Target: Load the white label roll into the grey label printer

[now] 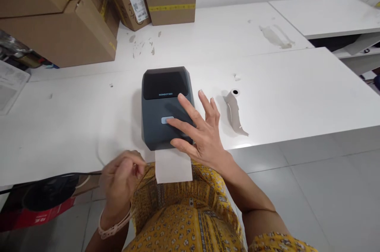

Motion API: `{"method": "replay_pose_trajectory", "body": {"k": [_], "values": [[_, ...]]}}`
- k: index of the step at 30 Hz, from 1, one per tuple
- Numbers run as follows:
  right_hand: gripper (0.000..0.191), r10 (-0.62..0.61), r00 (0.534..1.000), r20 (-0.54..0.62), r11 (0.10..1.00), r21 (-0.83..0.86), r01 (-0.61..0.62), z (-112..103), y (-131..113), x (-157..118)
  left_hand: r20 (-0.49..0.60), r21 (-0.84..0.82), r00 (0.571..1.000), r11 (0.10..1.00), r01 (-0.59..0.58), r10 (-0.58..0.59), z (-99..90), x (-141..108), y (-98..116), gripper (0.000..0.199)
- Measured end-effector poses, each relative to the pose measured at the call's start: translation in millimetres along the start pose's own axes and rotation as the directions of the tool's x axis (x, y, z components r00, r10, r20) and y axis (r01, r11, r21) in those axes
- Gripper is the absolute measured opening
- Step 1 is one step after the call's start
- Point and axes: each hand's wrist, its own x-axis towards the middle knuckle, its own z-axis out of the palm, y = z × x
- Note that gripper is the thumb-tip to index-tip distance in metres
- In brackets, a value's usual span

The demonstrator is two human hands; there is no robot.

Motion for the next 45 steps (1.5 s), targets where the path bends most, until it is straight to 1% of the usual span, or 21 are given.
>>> {"method": "replay_pose_trajectory", "body": {"k": [3, 5, 6, 7, 8, 11, 12, 14, 16, 18, 20, 22, 24, 28, 30, 32, 35, 37, 39, 42, 45], "values": [[0.046, -0.027, 0.996, 0.079, 0.997, -0.064, 0.033, -1, 2, 10, -0.205, -0.007, 0.972, 0.992, -0.123, 0.119, -3.7, 17, 2, 0.036], [0.047, -0.072, 0.992, 0.106, 0.99, -0.111, 0.084, 0, 2, 16, -0.284, 0.051, 0.943, 0.985, -0.167, 0.174, -0.8, 27, 0, 0.028], [0.047, -0.094, 0.988, 0.121, 0.987, -0.122, 0.109, 1, 1, 19, -0.296, 0.08, 0.935, 0.98, -0.181, 0.196, 1.8, 30, -2, 0.022], [0.047, -0.106, 0.985, 0.138, 0.985, -0.123, 0.124, 2, 1, 22, -0.288, 0.105, 0.934, 0.976, -0.191, 0.214, 4.8, 33, -4, 0.016], [0.046, -0.109, 0.982, 0.153, 0.985, -0.117, 0.127, 2, 1, 24, -0.256, 0.125, 0.942, 0.973, -0.192, 0.219, 7.9, 33, -7, 0.018], [0.044, -0.098, 0.981, 0.167, 0.991, -0.074, 0.112, 4, 4, 23, -0.074, 0.139, 0.983, 0.978, -0.157, 0.168, 15.9, 28, -17, 0.053], [0.042, -0.095, 0.983, 0.156, 0.993, -0.052, 0.105, 5, 7, 19, -0.024, 0.137, 0.989, 0.981, -0.14, 0.145, 17.4, 25, -19, 0.062], [0.042, -0.07, 0.993, 0.099, 0.997, 0.022, 0.068, 10, 12, 6, 0.034, 0.14, 0.994, 0.984, -0.108, 0.104, 18.6, 18, -23, 0.071], [0.05, 0.024, 1.0, 0.004, 0.99, 0.138, -0.024, 16, 15, -11, 0.057, 0.148, 0.995, 0.985, -0.093, 0.085, 17.8, 15, -25, 0.071], [0.062, 0.154, 0.986, -0.066, 0.957, 0.258, -0.132, 24, 15, -28, 0.07, 0.147, 0.992, 0.982, -0.115, 0.106, 16.5, 14, -26, 0.068], [0.072, 0.24, 0.969, -0.056, 0.923, 0.321, -0.211, 30, 12, -38, 0.059, 0.157, 0.983, 0.971, -0.181, 0.174, 16.1, 16, -28, 0.066], [0.077, 0.257, 0.966, -0.013, 0.914, 0.329, -0.239, 34, 6, -42, 0.032, 0.173, 0.973, 0.958, -0.23, 0.228, 17.2, 18, -30, 0.066], [0.077, 0.255, 0.967, 0.009, 0.915, 0.321, -0.244, 36, 1, -41, 0.006, 0.177, 0.967, 0.952, -0.251, 0.254, 20.0, 20, -33, 0.065], [0.076, 0.298, 0.954, -0.029, 0.895, 0.356, -0.269, 39, -4, -39, -0.066, 0.144, 0.956, 0.951, -0.275, 0.286, 30.3, 22, -40, 0.062], [0.077, 0.358, 0.932, -0.056, 0.858, 0.414, -0.304, 43, -6, -42, -0.134, 0.048, 0.957, 0.966, -0.252, 0.257, 37.5, 20, -44, 0.058], [0.075, 0.429, 0.9, -0.077, 0.816, 0.459, -0.35, 49, -7, -47, -0.182, -0.071, 0.966, 0.977, -0.2, 0.184, 44.4, 18, -50, 0.057], [0.071, 0.488, 0.867, -0.102, 0.788, 0.478, -0.387, 57, -7, -53, -0.192, -0.14, 0.975, 0.981, -0.137, 0.109, 49.8, 16, -58, 0.058], [0.07, 0.486, 0.865, -0.12, 0.791, 0.481, -0.378, 59, -8, -54, -0.196, -0.094, 0.972, 0.984, -0.149, 0.129, 48.8, 16, -61, 0.058], [0.071, 0.481, 0.868, -0.124, 0.795, 0.48, -0.371, 59, -8, -54, -0.209, 0.013, 0.959, 0.981, -0.195, 0.193, 45.4, 17, -62, 0.057], [0.072, 0.489, 0.866, -0.108, 0.791, 0.474, -0.387, 57, -8, -53, -0.217, 0.178, 0.929, 0.948, -0.263, 0.299, 39.7, 21, -64, 0.056], [0.071, 0.499, 0.859, -0.113, 0.788, 0.47, -0.397, 56, -8, -53, -0.203, 0.292, 0.902, 0.902, -0.317, 0.382, 36.4, 24, -65, 0.057]]}}
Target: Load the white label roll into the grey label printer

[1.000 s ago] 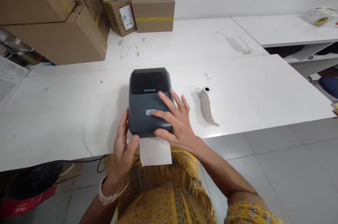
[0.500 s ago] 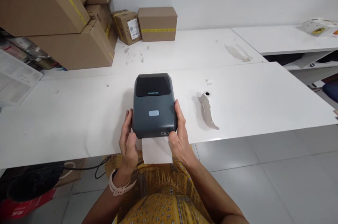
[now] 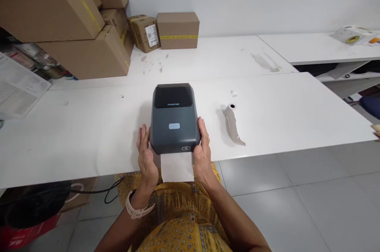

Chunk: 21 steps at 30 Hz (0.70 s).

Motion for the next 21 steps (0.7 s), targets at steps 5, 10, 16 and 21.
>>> {"method": "replay_pose_trajectory", "body": {"k": [5, 10, 16, 21], "values": [[0.073, 0.005, 0.999, 0.037, 1.0, -0.028, -0.004, -6, -5, 2, -0.009, 0.092, 0.994, 0.99, -0.11, 0.111, -2.5, 6, 4, 0.061], [0.075, -0.252, 0.964, 0.087, 0.937, -0.226, 0.265, -18, -32, 41, -0.094, -0.014, 0.979, 0.983, -0.181, 0.179, -4.6, 48, 20, 0.058], [0.074, -0.634, 0.768, 0.089, 0.7, -0.356, 0.619, -5, -71, 152, -0.078, -0.197, 0.993, 0.978, 0.069, -0.086, 3.9, 124, 14, 0.034], [0.07, -0.598, 0.796, 0.094, 0.687, -0.452, 0.569, 11, -85, 233, 0.239, -0.032, 0.924, 0.949, 0.315, -0.298, 5.2, 136, -4, 0.055]]}}
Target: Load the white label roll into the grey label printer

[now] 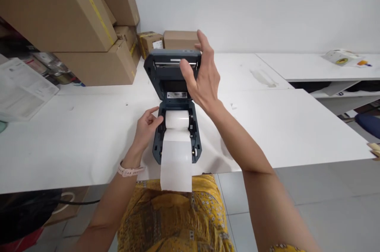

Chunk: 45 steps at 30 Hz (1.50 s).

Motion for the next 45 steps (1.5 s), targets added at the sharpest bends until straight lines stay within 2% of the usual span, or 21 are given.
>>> {"method": "replay_pose_trajectory", "body": {"k": [3, 6, 7, 8, 9, 10, 12, 14, 16, 19, 21, 23, 24, 26, 28, 29, 31, 34, 38, 42, 45], "values": [[0.07, 0.04, 0.997, 0.061, 0.997, -0.069, -0.036, 2, 3, 20, 0.095, 0.116, 0.995, 0.993, 0.002, -0.013, -3.7, -5, -5, 0.068], [0.061, -0.059, 0.998, 0.034, 0.984, -0.164, 0.064, -5, -9, 14, 0.168, 0.18, 0.984, 0.983, 0.033, -0.064, -7.4, -8, 0, 0.071], [0.054, -0.107, 0.991, 0.075, 0.977, -0.176, 0.118, -8, -14, 7, 0.183, 0.19, 0.979, 0.98, 0.053, -0.088, -8.0, -8, 3, 0.071], [0.047, -0.14, 0.974, 0.176, 0.971, -0.166, 0.169, -10, -18, -1, 0.191, 0.2, 0.976, 0.977, 0.07, -0.108, -8.2, -7, 6, 0.071], [0.043, -0.15, 0.932, 0.33, 0.97, -0.135, 0.204, -11, -20, -9, 0.193, 0.211, 0.974, 0.974, 0.08, -0.121, -8.1, -7, 8, 0.07], [0.042, -0.137, 0.85, 0.508, 0.972, -0.098, 0.215, -10, -21, -17, 0.187, 0.225, 0.974, 0.971, 0.082, -0.126, -7.8, -7, 10, 0.069], [0.049, -0.058, 0.608, 0.792, 0.98, -0.072, 0.186, -5, -17, -30, 0.17, 0.258, 0.979, 0.964, 0.068, -0.115, -6.8, -6, 13, 0.069], [0.063, 0.022, 0.411, 0.911, 0.984, -0.092, 0.153, 6, -11, -37, 0.166, 0.295, 0.981, 0.954, 0.046, -0.098, -6.1, -5, 14, 0.071], [0.076, 0.077, 0.296, 0.952, 0.984, -0.119, 0.129, 19, -5, -40, 0.17, 0.331, 0.981, 0.943, 0.03, -0.09, -5.7, -5, 14, 0.073], [0.086, 0.081, 0.217, 0.973, 0.994, -0.096, 0.059, 33, 2, -37, 0.171, 0.341, 0.981, 0.94, 0.026, -0.089, -5.4, -5, 15, 0.075], [0.085, 0.012, 0.202, 0.979, 0.999, -0.003, -0.044, 30, 7, -31, 0.164, 0.326, 0.982, 0.945, 0.031, -0.089, -5.1, -5, 15, 0.076], [0.086, -0.138, 0.215, 0.967, 0.968, 0.177, -0.177, 15, 15, -24, 0.155, 0.306, 0.984, 0.951, 0.04, -0.092, -4.9, -5, 13, 0.075], [0.087, -0.22, 0.244, 0.944, 0.93, 0.279, -0.24, 3, 20, -21, 0.153, 0.296, 0.984, 0.954, 0.045, -0.094, -5.0, -6, 13, 0.075], [0.093, -0.334, 0.341, 0.879, 0.821, 0.449, -0.353, -25, 32, -16, 0.153, 0.275, 0.984, 0.96, 0.049, -0.094, -5.2, -6, 11, 0.075], [0.094, -0.311, 0.447, 0.839, 0.73, 0.512, -0.453, -53, 46, -13, 0.156, 0.26, 0.984, 0.965, 0.043, -0.086, -5.5, -6, 10, 0.075], [0.092, -0.255, 0.491, 0.833, 0.713, 0.505, -0.486, -64, 54, -12, 0.156, 0.255, 0.985, 0.966, 0.037, -0.079, -5.6, -6, 10, 0.075], [0.083, -0.115, 0.541, 0.833, 0.737, 0.437, -0.515, -80, 72, -14, 0.156, 0.248, 0.986, 0.969, 0.025, -0.065, -5.7, -6, 8, 0.075], [0.072, 0.048, 0.552, 0.832, 0.809, 0.292, -0.51, -80, 101, -25, 0.145, 0.249, 0.988, 0.968, 0.011, -0.049, -5.4, -6, 6, 0.074], [0.067, 0.186, 0.532, 0.826, 0.831, 0.157, -0.534, -56, 128, -46, 0.139, 0.238, 0.989, 0.971, 0.007, -0.042, -5.0, -4, 3, 0.072], [0.074, 0.239, 0.493, 0.836, 0.798, 0.12, -0.591, -49, 140, -61, 0.143, 0.206, 0.989, 0.979, 0.012, -0.043, -5.2, -3, -1, 0.073], [0.08, 0.266, 0.499, 0.824, 0.696, 0.194, -0.692, -71, 155, -77, 0.138, 0.189, 0.989, 0.982, 0.018, -0.044, -5.0, -3, -3, 0.074]]}}
